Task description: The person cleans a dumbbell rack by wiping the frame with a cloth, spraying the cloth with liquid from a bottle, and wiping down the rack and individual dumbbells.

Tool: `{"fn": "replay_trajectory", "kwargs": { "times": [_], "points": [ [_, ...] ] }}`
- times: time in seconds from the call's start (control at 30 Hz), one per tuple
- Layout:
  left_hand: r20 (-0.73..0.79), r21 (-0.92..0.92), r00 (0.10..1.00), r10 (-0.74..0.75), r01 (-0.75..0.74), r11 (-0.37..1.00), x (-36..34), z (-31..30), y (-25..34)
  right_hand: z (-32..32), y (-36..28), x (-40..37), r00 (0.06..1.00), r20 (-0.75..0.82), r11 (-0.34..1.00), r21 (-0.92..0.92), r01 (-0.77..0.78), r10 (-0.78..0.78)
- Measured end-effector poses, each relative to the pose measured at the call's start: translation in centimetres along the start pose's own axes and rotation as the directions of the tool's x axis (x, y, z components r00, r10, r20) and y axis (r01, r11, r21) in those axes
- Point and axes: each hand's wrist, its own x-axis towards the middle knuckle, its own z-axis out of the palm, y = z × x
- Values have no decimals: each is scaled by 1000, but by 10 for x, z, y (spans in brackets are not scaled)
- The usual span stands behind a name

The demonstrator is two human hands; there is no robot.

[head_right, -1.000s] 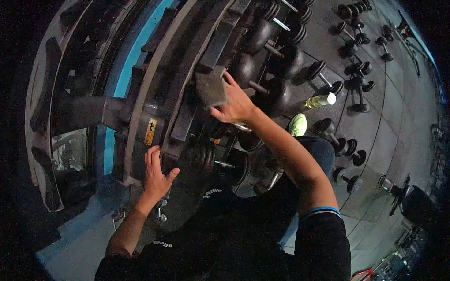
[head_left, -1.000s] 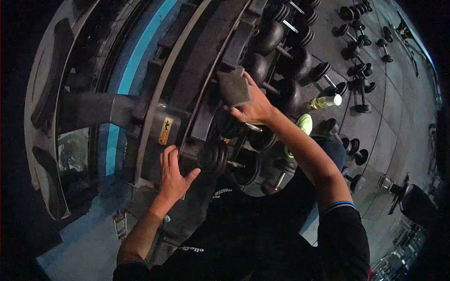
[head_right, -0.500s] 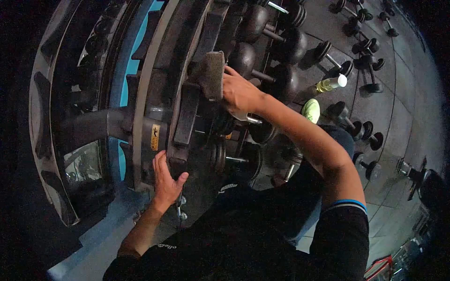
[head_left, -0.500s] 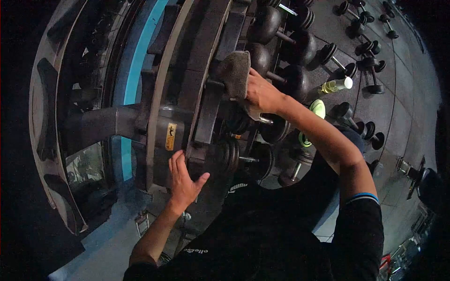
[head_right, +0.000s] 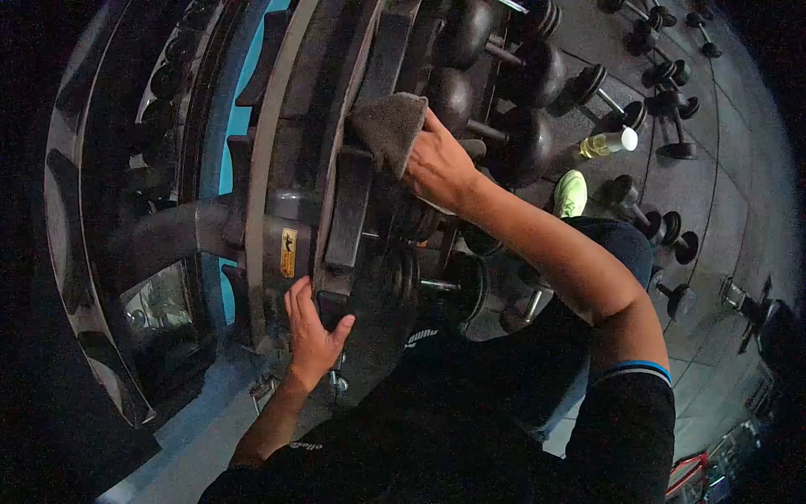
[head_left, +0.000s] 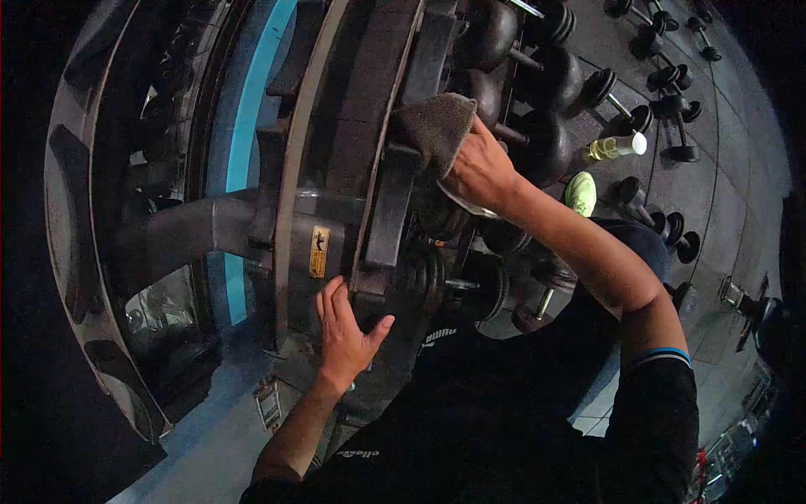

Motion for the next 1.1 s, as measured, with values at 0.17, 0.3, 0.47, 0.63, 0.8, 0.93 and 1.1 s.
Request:
{"fn": "replay_trajectory", "kwargs": {
  "times": [0.17,0.3,0.47,0.63,0.8,0.93,1.1],
  "points": [
    [-10,0,1000,5,-5,1000,4,-2,5,3,7,-3,993,-90,940,326,97,-72],
    [-30,14,999,43,-42,999,4,0,2,4,10,-15,983,-149,846,507,166,-104],
    [-19,32,999,31,-30,999,5,-2,3,4,8,-31,995,-99,805,588,82,-29],
    [-21,28,999,24,-23,999,4,-1,4,-24,50,-49,941,89,622,729,-285,326],
    [-36,44,999,15,-13,999,5,-1,7,-61,82,19,656,-209,398,905,-152,725],
    [-30,64,1000,-5,7,998,6,-3,10,-18,72,48,923,-255,908,377,-181,290],
    [-30,62,1000,0,2,998,6,-4,10,1,43,9,981,-163,841,542,2,103]
  ]
}}
